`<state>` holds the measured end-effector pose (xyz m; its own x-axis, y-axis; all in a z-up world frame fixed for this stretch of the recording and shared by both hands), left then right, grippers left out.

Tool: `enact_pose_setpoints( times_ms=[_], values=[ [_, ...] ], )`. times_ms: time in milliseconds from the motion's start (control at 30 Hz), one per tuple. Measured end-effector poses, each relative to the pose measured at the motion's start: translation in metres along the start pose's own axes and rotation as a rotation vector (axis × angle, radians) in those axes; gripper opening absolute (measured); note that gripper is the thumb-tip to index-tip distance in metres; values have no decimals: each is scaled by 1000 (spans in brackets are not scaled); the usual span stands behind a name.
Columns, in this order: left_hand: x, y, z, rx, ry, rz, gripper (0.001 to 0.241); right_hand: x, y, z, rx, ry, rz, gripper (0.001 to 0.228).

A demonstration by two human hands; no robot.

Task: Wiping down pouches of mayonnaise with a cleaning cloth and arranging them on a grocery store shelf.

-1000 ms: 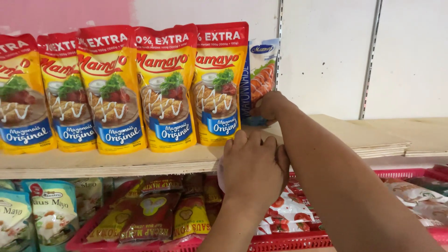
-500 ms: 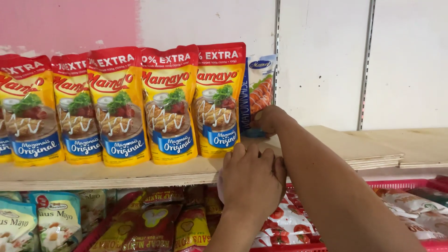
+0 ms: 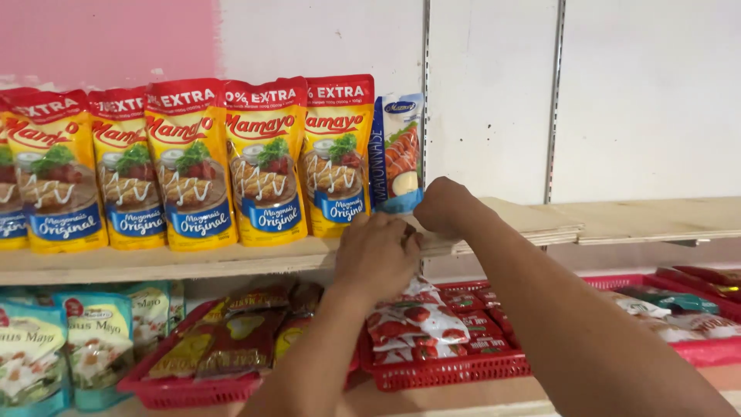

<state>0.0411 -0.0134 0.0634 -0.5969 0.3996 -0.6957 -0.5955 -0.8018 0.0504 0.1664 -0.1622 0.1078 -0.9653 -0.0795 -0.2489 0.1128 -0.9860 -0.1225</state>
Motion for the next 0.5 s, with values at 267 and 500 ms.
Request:
enact_pose_setpoints(
  times_ms=[267, 500],
  values=[
    [106, 40, 6, 598, 233, -87, 25, 253, -62, -47, -275, 580, 780, 73],
    [267, 30, -161, 1507, -62, 546, 36, 331, -56, -221, -806, 122, 633, 75]
  ],
)
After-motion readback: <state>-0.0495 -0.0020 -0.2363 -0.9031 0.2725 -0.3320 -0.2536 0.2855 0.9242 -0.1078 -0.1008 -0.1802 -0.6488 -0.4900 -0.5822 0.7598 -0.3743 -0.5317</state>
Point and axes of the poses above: each hand's wrist, its own x-axis away from the middle knuckle, its own z-axis out of the back of the hand, y = z × x, the point moved 7 cm from there along -x, towards the middle knuckle, and after that the axes turned 15 degrees about -y, right-handed, at the moved point
